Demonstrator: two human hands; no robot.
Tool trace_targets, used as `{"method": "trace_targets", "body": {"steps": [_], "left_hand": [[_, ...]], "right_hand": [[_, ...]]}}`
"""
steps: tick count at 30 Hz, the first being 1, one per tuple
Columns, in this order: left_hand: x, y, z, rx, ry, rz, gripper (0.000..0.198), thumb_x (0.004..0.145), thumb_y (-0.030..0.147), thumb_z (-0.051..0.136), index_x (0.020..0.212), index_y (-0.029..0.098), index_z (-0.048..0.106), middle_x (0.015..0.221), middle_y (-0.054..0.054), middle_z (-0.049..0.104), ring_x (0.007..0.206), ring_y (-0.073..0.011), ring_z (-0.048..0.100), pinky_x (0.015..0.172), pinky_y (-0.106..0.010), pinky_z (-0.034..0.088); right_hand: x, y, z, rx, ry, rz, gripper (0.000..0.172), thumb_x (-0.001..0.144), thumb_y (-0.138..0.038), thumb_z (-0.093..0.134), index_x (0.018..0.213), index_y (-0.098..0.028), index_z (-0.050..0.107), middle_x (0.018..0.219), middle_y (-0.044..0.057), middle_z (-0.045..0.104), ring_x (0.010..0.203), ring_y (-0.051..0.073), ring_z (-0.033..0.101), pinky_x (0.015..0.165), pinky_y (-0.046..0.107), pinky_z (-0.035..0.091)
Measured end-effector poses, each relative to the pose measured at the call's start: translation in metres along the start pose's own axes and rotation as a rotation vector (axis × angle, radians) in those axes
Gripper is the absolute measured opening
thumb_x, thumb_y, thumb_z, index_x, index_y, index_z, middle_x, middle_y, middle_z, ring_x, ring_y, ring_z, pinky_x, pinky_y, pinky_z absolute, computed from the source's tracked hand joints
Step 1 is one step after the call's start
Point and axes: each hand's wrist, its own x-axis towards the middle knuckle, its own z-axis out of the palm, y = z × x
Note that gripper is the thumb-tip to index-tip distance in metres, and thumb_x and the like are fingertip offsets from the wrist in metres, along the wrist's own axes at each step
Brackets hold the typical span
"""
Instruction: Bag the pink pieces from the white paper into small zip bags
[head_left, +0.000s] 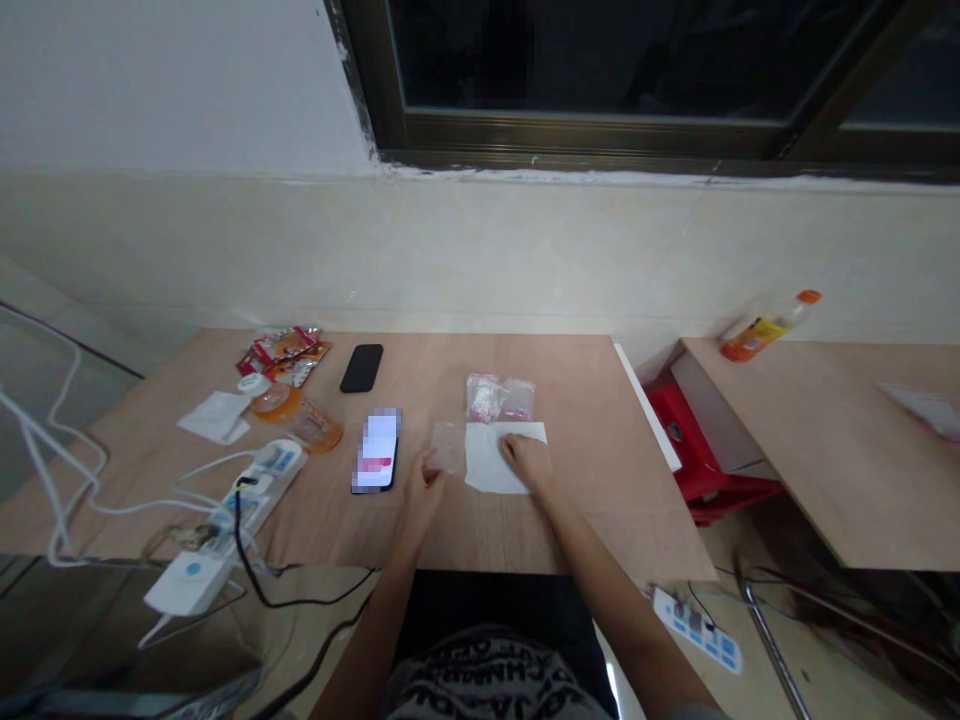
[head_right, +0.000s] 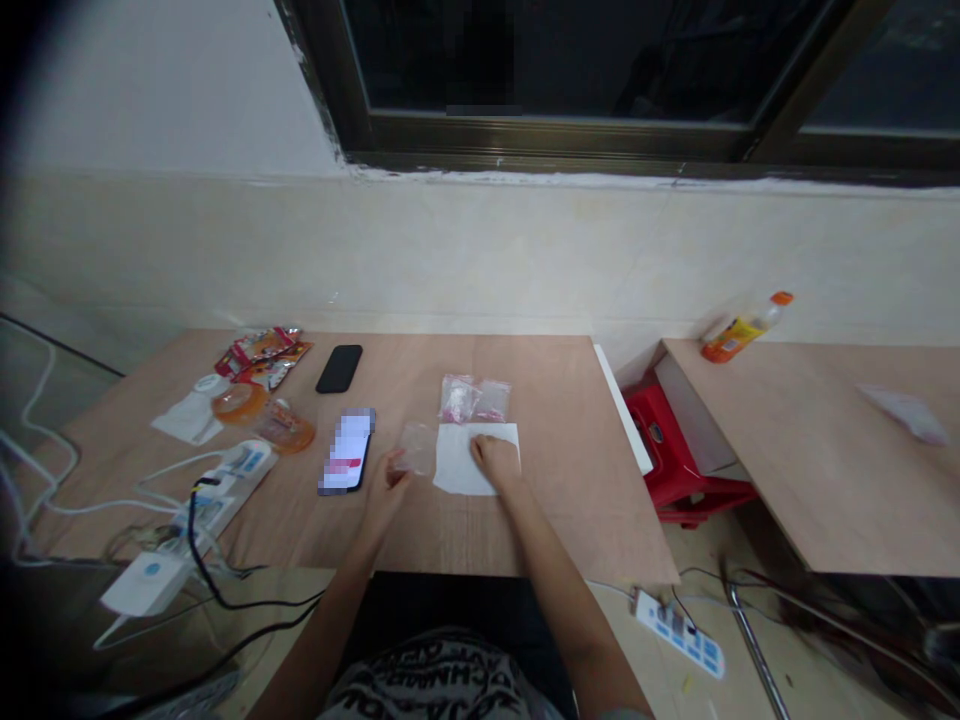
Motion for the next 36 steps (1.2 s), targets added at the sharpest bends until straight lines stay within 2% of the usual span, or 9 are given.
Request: {"method": "trace_targets", "body": {"steps": [2,5,8,10,17,22,27,36], "left_hand": [[-0.001,-0.003,-0.002,0.138,0.012,0.059,0.041,0.073,0.022,0.059,0.114,0.019,0.057,0.101,-0.005,0.064,0.085,-0.0185,0.064,0.077,-0.034,0.053],[-0.005,0.002,-0.006,0.382,0.054,0.099,0.04,0.075,0.025,0.062,0.115,0.02,0.059,0.116,-0.009,0.062,0.107,-0.0268,0.059,0.094,-0.045,0.047],[-0.008,0.01,-0.006,0.669,0.121,0.106,0.043,0.079,0.031,0.063,0.12,0.021,0.059,0.126,-0.013,0.056,0.119,-0.0339,0.05,0.1,-0.052,0.041],[-0.008,0.015,-0.002,0.75,0.132,0.13,0.045,0.081,0.032,0.061,0.124,0.02,0.057,0.13,-0.015,0.053,0.123,-0.0358,0.047,0.1,-0.053,0.039],[0.015,0.033,0.028,0.715,0.018,0.316,0.037,0.082,0.028,0.06,0.118,0.023,0.059,0.134,-0.014,0.051,0.124,-0.0344,0.045,0.101,-0.051,0.037],[0.037,0.048,0.044,0.728,-0.064,0.363,0.035,0.083,0.027,0.059,0.118,0.022,0.059,0.132,-0.014,0.053,0.122,-0.0344,0.045,0.101,-0.05,0.035],[0.058,0.053,0.053,0.786,-0.112,0.392,0.032,0.085,0.028,0.059,0.117,0.022,0.059,0.127,-0.013,0.055,0.118,-0.0319,0.047,0.099,-0.046,0.035],[0.083,0.06,0.069,0.829,-0.104,0.395,0.034,0.089,0.028,0.053,0.12,0.016,0.055,0.116,-0.014,0.064,0.111,-0.0281,0.055,0.093,-0.039,0.036]], "right_hand": [[0.0,-0.001,0.001,-0.025,-0.013,-0.021,0.039,0.102,-0.035,0.032,0.094,-0.018,0.067,0.098,0.009,0.073,0.087,0.017,0.068,0.07,0.023,0.041],[0.001,0.0,0.003,-0.043,-0.006,-0.025,0.04,0.103,-0.035,0.03,0.097,-0.018,0.066,0.099,0.009,0.073,0.088,0.018,0.068,0.07,0.023,0.042],[0.001,0.0,0.006,-0.051,-0.004,-0.023,0.039,0.103,-0.036,0.03,0.1,-0.018,0.065,0.101,0.009,0.072,0.087,0.019,0.068,0.07,0.024,0.043],[0.002,0.0,0.007,-0.052,-0.003,-0.021,0.039,0.103,-0.035,0.03,0.101,-0.017,0.065,0.103,0.01,0.071,0.087,0.019,0.069,0.07,0.024,0.044],[0.002,0.0,0.011,-0.014,0.01,-0.029,0.038,0.103,-0.033,0.031,0.102,-0.016,0.065,0.105,0.012,0.069,0.086,0.019,0.068,0.072,0.026,0.046],[0.001,0.0,0.012,-0.028,0.033,-0.054,0.035,0.102,-0.033,0.032,0.104,-0.017,0.064,0.105,0.011,0.067,0.085,0.019,0.067,0.071,0.026,0.046],[0.001,0.001,0.013,-0.063,0.039,-0.066,0.035,0.102,-0.031,0.032,0.103,-0.017,0.064,0.104,0.011,0.066,0.087,0.019,0.066,0.072,0.027,0.046],[0.001,0.001,0.01,-0.078,0.041,-0.091,0.031,0.102,-0.028,0.035,0.1,-0.017,0.064,0.104,0.011,0.065,0.101,0.02,0.058,0.081,0.027,0.046]]}}
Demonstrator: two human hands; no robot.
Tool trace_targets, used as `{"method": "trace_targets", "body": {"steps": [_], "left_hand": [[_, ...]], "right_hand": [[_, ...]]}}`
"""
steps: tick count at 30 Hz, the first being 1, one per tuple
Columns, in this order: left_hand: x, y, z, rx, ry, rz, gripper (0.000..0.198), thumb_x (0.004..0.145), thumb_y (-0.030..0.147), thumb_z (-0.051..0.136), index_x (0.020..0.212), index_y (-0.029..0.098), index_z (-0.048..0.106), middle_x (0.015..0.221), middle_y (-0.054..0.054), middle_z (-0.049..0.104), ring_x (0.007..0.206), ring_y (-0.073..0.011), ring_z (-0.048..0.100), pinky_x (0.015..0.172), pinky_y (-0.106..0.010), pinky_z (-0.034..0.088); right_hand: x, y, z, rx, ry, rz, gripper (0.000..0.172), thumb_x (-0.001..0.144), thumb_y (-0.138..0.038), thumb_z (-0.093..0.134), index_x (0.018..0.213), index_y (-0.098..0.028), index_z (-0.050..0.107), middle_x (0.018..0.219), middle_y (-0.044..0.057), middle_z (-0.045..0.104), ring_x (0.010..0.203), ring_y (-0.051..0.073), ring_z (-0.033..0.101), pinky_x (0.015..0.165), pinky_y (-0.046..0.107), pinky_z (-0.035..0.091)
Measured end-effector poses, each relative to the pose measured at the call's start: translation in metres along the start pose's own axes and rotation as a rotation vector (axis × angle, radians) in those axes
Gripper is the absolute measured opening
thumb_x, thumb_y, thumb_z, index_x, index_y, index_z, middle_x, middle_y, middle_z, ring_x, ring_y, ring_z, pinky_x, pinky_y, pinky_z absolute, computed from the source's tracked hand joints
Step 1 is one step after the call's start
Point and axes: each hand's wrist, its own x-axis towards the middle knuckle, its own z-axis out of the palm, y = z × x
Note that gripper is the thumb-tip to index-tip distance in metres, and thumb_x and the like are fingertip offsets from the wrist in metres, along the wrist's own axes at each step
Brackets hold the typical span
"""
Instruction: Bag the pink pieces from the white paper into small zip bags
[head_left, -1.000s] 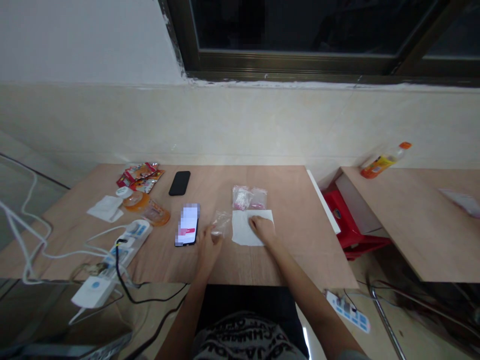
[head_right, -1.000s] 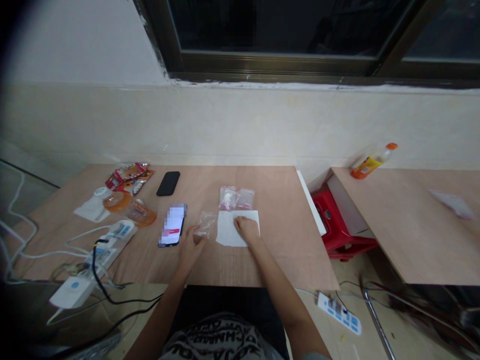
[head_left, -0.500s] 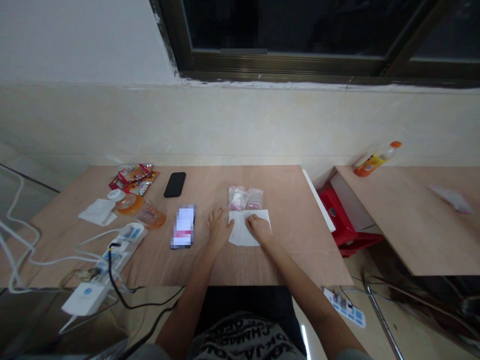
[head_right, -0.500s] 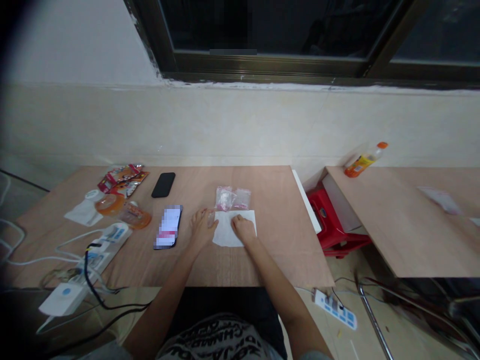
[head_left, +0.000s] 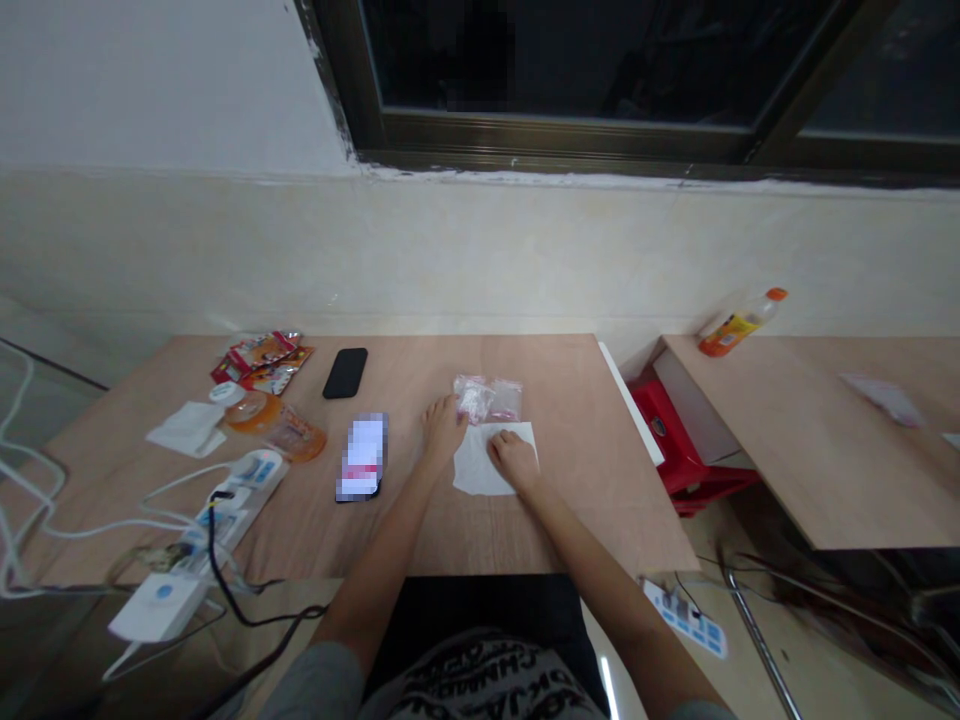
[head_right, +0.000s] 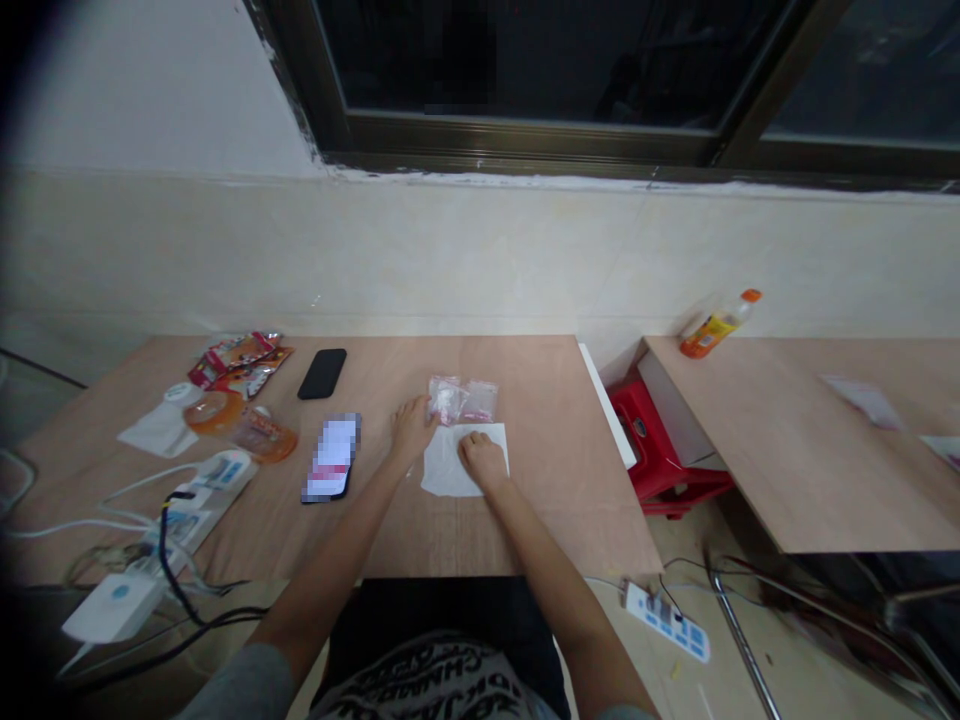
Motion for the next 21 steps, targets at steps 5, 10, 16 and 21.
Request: {"method": "trace_targets", "body": {"steps": [5,10,16,21], "left_hand": [[0.008,0.004,0.002,0.003,0.021,-0.053,0.031,0.087,0.028,0.056,0.115,0.015,0.06,0.109,-0.014,0.068,0.106,-0.0283,0.058,0.091,-0.039,0.036],[0.01,0.0,0.004,-0.066,0.032,-0.084,0.02,0.083,0.024,0.06,0.1,0.017,0.067,0.102,-0.012,0.07,0.102,-0.0277,0.061,0.09,-0.039,0.039],[0.004,-0.006,-0.005,-0.442,0.093,-0.054,0.009,0.077,0.015,0.06,0.084,0.018,0.067,0.089,-0.007,0.07,0.087,-0.0206,0.065,0.084,-0.033,0.047],[-0.015,-0.007,-0.03,-0.789,0.14,-0.117,0.004,0.074,0.018,0.062,0.077,0.019,0.065,0.077,-0.003,0.069,0.076,-0.017,0.064,0.075,-0.028,0.049]], "right_hand": [[0.0,0.0,0.0,-0.017,0.019,-0.01,0.031,0.102,-0.029,0.035,0.101,-0.017,0.064,0.105,0.011,0.065,0.103,0.021,0.056,0.081,0.027,0.046],[0.0,0.001,0.001,-0.018,0.026,-0.017,0.032,0.102,-0.029,0.034,0.101,-0.017,0.064,0.105,0.012,0.064,0.103,0.021,0.055,0.083,0.028,0.046],[-0.001,0.002,0.002,-0.012,0.05,-0.017,0.032,0.102,-0.03,0.036,0.099,-0.017,0.065,0.104,0.011,0.065,0.103,0.02,0.056,0.082,0.027,0.045],[-0.001,0.003,0.003,0.012,0.061,0.012,0.036,0.103,-0.031,0.033,0.098,-0.017,0.066,0.102,0.011,0.066,0.101,0.02,0.057,0.082,0.027,0.044]]}}
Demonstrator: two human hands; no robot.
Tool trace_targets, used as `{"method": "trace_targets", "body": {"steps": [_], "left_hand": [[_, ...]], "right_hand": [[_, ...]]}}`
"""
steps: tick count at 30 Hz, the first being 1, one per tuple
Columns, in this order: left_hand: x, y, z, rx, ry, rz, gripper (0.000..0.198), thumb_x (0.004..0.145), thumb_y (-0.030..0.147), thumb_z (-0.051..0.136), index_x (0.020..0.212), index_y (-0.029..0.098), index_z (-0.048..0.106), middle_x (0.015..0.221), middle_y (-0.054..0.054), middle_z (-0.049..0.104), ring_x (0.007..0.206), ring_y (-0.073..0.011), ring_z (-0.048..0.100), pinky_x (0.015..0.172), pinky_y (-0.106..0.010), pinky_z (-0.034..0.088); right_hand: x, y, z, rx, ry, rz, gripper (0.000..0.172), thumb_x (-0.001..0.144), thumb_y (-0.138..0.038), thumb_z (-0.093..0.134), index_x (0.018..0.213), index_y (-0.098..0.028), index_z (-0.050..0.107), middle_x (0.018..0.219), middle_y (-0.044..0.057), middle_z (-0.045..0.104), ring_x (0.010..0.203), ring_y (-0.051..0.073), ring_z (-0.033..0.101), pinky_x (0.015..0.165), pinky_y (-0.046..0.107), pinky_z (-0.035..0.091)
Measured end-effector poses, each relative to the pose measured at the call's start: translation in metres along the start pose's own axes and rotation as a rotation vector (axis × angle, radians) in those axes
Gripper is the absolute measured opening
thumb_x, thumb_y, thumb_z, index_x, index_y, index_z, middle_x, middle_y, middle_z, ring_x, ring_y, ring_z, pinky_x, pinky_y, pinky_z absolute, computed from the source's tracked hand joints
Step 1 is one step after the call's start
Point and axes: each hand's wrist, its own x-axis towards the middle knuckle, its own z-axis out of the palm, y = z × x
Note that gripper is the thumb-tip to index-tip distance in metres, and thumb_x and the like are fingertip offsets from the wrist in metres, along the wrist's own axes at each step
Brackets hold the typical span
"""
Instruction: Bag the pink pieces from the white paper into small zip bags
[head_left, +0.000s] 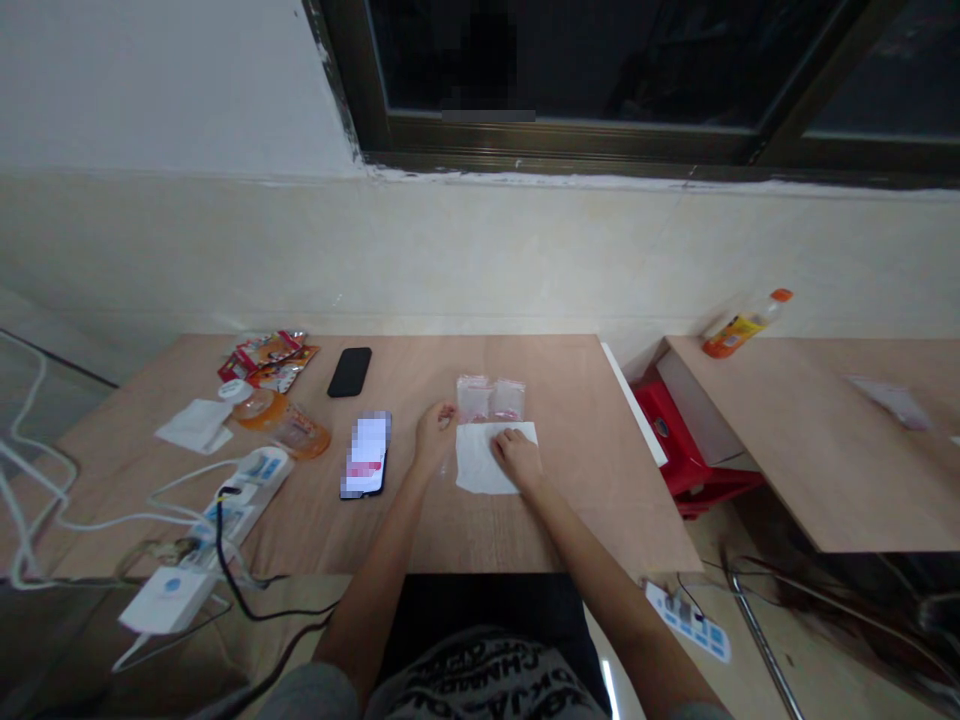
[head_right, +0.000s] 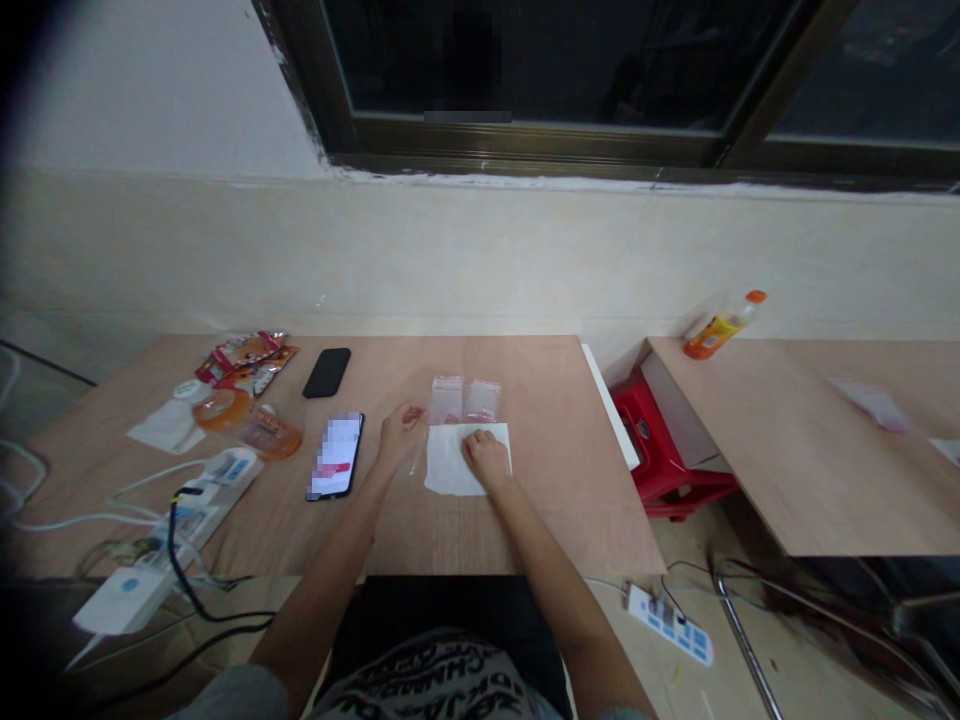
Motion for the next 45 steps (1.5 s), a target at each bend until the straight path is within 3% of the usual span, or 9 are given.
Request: {"method": "trace_targets", "body": {"steps": [8,12,15,20,24,31,37,40,45], "left_hand": [[-0.026,0.02,-0.026,-0.056,0.048,-0.02,0.006,0.073,0.025,0.064,0.075,0.02,0.065,0.077,-0.002,0.069,0.078,-0.0168,0.064,0.076,-0.027,0.048],[-0.037,0.024,-0.029,-0.058,0.015,-0.024,0.006,0.075,0.025,0.064,0.076,0.02,0.066,0.08,-0.003,0.07,0.08,-0.0176,0.064,0.076,-0.028,0.048],[-0.045,0.024,-0.028,-0.048,-0.015,0.0,0.005,0.075,0.025,0.064,0.076,0.02,0.067,0.08,-0.003,0.07,0.08,-0.0185,0.064,0.078,-0.03,0.049],[-0.054,0.022,-0.02,-0.007,-0.096,0.132,0.005,0.075,0.022,0.064,0.076,0.022,0.068,0.083,-0.005,0.07,0.085,-0.021,0.064,0.084,-0.034,0.048],[-0.056,0.022,-0.018,0.081,-0.218,0.267,0.013,0.077,0.015,0.058,0.072,0.023,0.067,0.084,-0.005,0.071,0.087,-0.0216,0.063,0.086,-0.036,0.047],[-0.057,0.023,-0.022,0.159,-0.26,0.381,0.016,0.076,0.01,0.054,0.077,0.022,0.064,0.089,-0.004,0.071,0.091,-0.0206,0.063,0.087,-0.038,0.047],[-0.064,0.039,-0.025,0.118,-0.367,0.332,0.02,0.074,0.012,0.059,0.091,0.02,0.065,0.094,-0.005,0.069,0.093,-0.021,0.063,0.089,-0.037,0.046],[-0.069,0.049,-0.02,0.103,-0.405,0.26,0.009,0.08,0.025,0.062,0.087,0.019,0.065,0.087,-0.004,0.068,0.084,-0.0192,0.062,0.08,-0.033,0.047],[-0.071,0.056,-0.012,0.091,-0.456,0.205,0.021,0.086,0.035,0.058,0.074,0.018,0.061,0.074,-0.001,0.064,0.074,-0.0163,0.059,0.071,-0.027,0.044]], "right_hand": [[-0.004,0.003,-0.009,0.212,0.188,0.133,0.035,0.1,-0.04,0.037,0.09,-0.02,0.065,0.094,0.008,0.068,0.094,0.019,0.059,0.074,0.024,0.041],[-0.008,0.013,-0.017,0.59,0.394,0.376,0.047,0.096,-0.053,0.034,0.081,-0.019,0.063,0.072,0.003,0.064,0.069,0.016,0.059,0.062,0.023,0.037],[-0.011,0.018,-0.022,0.957,0.495,0.431,0.058,0.09,-0.064,0.034,0.067,-0.018,0.06,0.06,0.001,0.057,0.059,0.015,0.054,0.057,0.024,0.037],[-0.018,0.005,-0.028,1.388,0.245,0.444,0.062,0.075,-0.076,0.047,0.061,-0.017,0.06,0.047,-0.004,0.046,0.041,0.009,0.037,0.042,0.023,0.027],[-0.026,-0.007,-0.029,1.507,0.059,0.426,0.053,0.069,-0.069,0.061,0.057,-0.018,0.056,0.049,-0.004,0.049,0.039,0.006,0.032,0.039,0.02,0.02],[-0.031,-0.012,-0.035,1.63,0.053,0.429,0.037,0.067,-0.05,0.07,0.056,-0.019,0.054,0.05,-0.006,0.045,0.042,0.006,0.03,0.042,0.021,0.016],[-0.036,-0.019,-0.063,1.609,0.116,0.338,0.036,0.066,-0.052,0.073,0.059,-0.02,0.057,0.048,-0.007,0.039,0.044,0.008,0.028,0.045,0.024,0.017],[-0.039,-0.024,-0.074,1.557,0.126,0.234,0.036,0.068,-0.053,0.073,0.062,-0.02,0.061,0.052,-0.005,0.046,0.05,0.01,0.036,0.05,0.024,0.026],[-0.042,-0.028,-0.077,1.488,0.098,0.101,0.039,0.071,-0.056,0.072,0.063,-0.019,0.061,0.062,-0.001,0.056,0.06,0.013,0.047,0.06,0.026,0.035]]}}
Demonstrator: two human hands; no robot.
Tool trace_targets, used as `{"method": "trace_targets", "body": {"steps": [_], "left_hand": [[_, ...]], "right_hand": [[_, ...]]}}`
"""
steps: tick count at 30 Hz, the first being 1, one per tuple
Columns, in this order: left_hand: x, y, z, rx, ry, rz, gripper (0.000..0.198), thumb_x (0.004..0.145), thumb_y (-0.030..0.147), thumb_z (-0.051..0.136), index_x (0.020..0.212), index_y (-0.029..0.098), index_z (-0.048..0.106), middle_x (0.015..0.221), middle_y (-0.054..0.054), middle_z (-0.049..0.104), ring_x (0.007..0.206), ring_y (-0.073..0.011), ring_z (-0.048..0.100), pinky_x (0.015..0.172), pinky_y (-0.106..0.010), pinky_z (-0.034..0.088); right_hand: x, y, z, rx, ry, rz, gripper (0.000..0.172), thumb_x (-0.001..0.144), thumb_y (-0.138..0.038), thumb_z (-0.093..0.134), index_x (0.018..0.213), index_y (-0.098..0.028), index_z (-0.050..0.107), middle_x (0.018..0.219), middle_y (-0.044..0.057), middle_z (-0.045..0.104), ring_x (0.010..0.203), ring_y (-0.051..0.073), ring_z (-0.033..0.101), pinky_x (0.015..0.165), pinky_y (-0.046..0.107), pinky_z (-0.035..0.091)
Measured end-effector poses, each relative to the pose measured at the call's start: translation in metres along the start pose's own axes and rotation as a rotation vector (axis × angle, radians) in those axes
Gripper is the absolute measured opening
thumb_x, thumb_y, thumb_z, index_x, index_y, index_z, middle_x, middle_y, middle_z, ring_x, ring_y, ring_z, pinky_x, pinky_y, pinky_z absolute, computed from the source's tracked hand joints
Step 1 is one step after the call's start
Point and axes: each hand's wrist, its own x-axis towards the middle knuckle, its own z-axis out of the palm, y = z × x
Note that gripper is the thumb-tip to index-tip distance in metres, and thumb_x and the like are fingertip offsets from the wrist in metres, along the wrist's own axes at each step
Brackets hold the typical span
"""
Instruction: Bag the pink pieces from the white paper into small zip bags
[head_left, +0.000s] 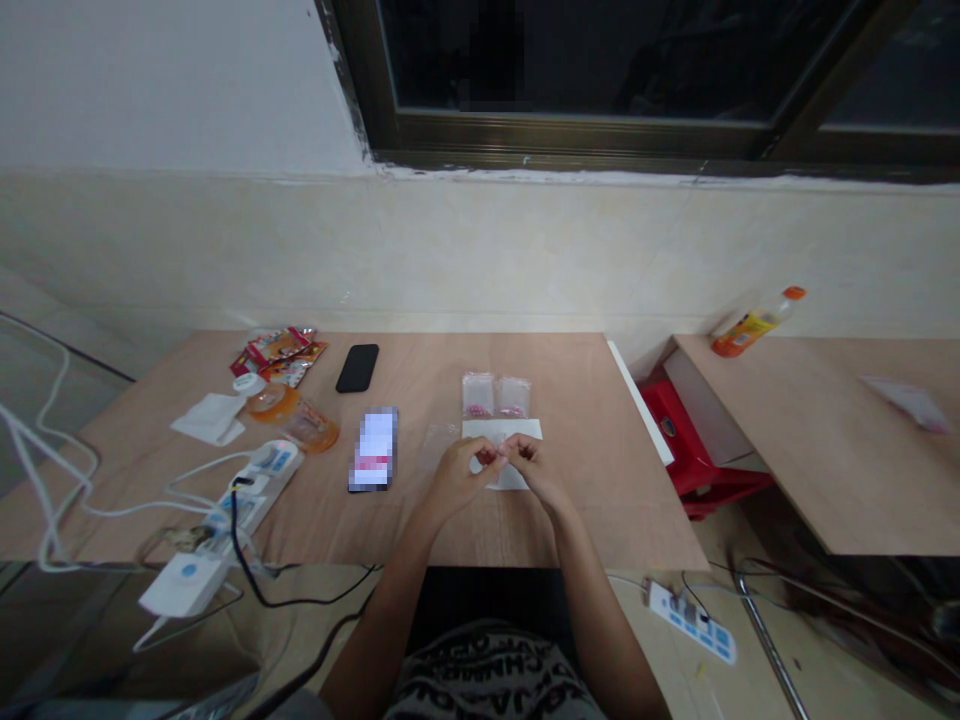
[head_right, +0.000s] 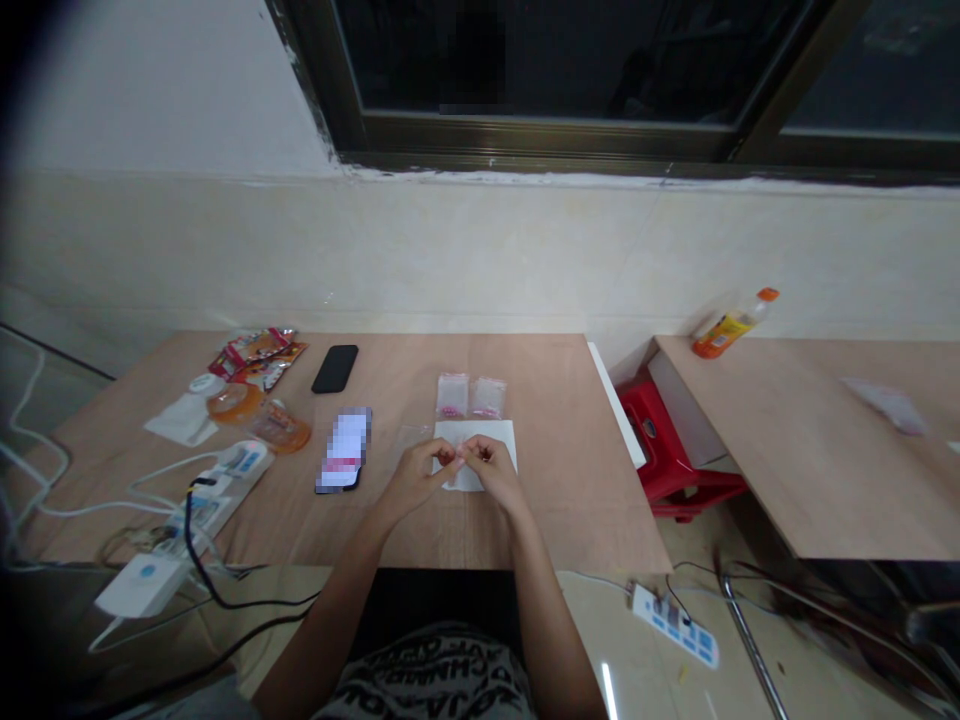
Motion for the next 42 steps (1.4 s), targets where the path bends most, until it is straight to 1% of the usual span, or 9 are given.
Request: {"method": "trace_targets", "body": {"steps": [6,12,17,22,27,31,33,38,42], "left_hand": [[-0.001,0.005,-0.005,-0.006,-0.094,-0.025,0.025,0.09,0.036,0.051,0.076,0.018,0.061,0.074,0.0,0.063,0.076,-0.0166,0.059,0.07,-0.026,0.041],[-0.002,0.008,-0.005,-0.078,-0.145,-0.037,0.032,0.092,0.036,0.045,0.067,0.018,0.053,0.066,0.002,0.054,0.067,-0.0139,0.052,0.065,-0.025,0.036],[-0.003,0.006,0.0,-0.11,-0.045,-0.061,0.035,0.09,0.038,0.045,0.061,0.018,0.046,0.061,0.004,0.045,0.062,-0.0123,0.044,0.06,-0.025,0.031],[-0.005,0.006,0.002,-0.132,0.018,-0.097,0.035,0.089,0.039,0.046,0.061,0.018,0.045,0.06,0.004,0.043,0.06,-0.0118,0.04,0.058,-0.025,0.029],[-0.005,0.004,0.004,-0.42,0.016,-0.131,0.035,0.083,0.039,0.048,0.055,0.02,0.039,0.055,0.005,0.037,0.055,-0.0106,0.037,0.057,-0.025,0.031],[-0.001,0.001,0.001,-0.634,0.176,-0.21,0.031,0.077,0.037,0.049,0.055,0.02,0.035,0.055,0.005,0.034,0.053,-0.0099,0.035,0.054,-0.024,0.032],[0.0,0.001,-0.002,-0.582,0.19,-0.219,0.031,0.077,0.038,0.05,0.056,0.02,0.038,0.056,0.005,0.036,0.054,-0.0102,0.036,0.054,-0.024,0.032],[-0.002,0.003,-0.005,-0.321,0.106,-0.174,0.034,0.082,0.043,0.049,0.058,0.02,0.042,0.057,0.004,0.04,0.058,-0.0115,0.04,0.057,-0.024,0.032],[-0.004,-0.004,0.004,-0.284,0.141,-0.156,0.028,0.083,0.044,0.054,0.07,0.019,0.054,0.069,0.001,0.055,0.071,-0.0146,0.052,0.069,-0.026,0.041]], "right_hand": [[-0.004,0.0,0.002,-0.07,-0.043,-0.065,0.041,0.081,-0.058,0.063,0.066,-0.02,0.059,0.063,-0.002,0.053,0.06,0.013,0.045,0.058,0.025,0.034],[-0.008,-0.005,0.002,-0.148,-0.088,-0.11,0.04,0.086,-0.056,0.058,0.07,-0.02,0.058,0.065,-0.002,0.054,0.063,0.014,0.046,0.06,0.025,0.034],[-0.009,-0.008,0.002,-0.233,-0.086,-0.126,0.038,0.087,-0.054,0.057,0.07,-0.02,0.056,0.062,-0.004,0.045,0.06,0.012,0.04,0.057,0.024,0.031],[-0.01,-0.011,0.005,-0.345,-0.076,-0.139,0.038,0.09,-0.053,0.052,0.072,-0.02,0.055,0.062,-0.003,0.046,0.058,0.012,0.04,0.056,0.025,0.029],[-0.014,-0.019,0.006,-0.252,-0.13,-0.128,0.043,0.089,-0.058,0.051,0.069,-0.02,0.049,0.062,-0.004,0.041,0.058,0.012,0.037,0.055,0.024,0.028],[-0.019,-0.022,0.005,-0.152,-0.208,-0.088,0.045,0.087,-0.061,0.054,0.068,-0.02,0.048,0.061,-0.005,0.038,0.056,0.011,0.035,0.054,0.024,0.027],[-0.021,-0.021,0.004,-0.143,-0.201,-0.074,0.043,0.088,-0.059,0.053,0.069,-0.021,0.049,0.06,-0.005,0.04,0.056,0.011,0.036,0.054,0.024,0.028],[-0.02,-0.019,0.0,-0.343,-0.025,-0.131,0.034,0.09,-0.049,0.054,0.072,-0.02,0.057,0.063,-0.002,0.054,0.058,0.013,0.047,0.055,0.024,0.034],[-0.019,-0.033,-0.003,-0.521,0.034,-0.2,0.02,0.089,-0.036,0.057,0.078,-0.021,0.062,0.069,0.0,0.062,0.061,0.014,0.054,0.057,0.025,0.037]]}}
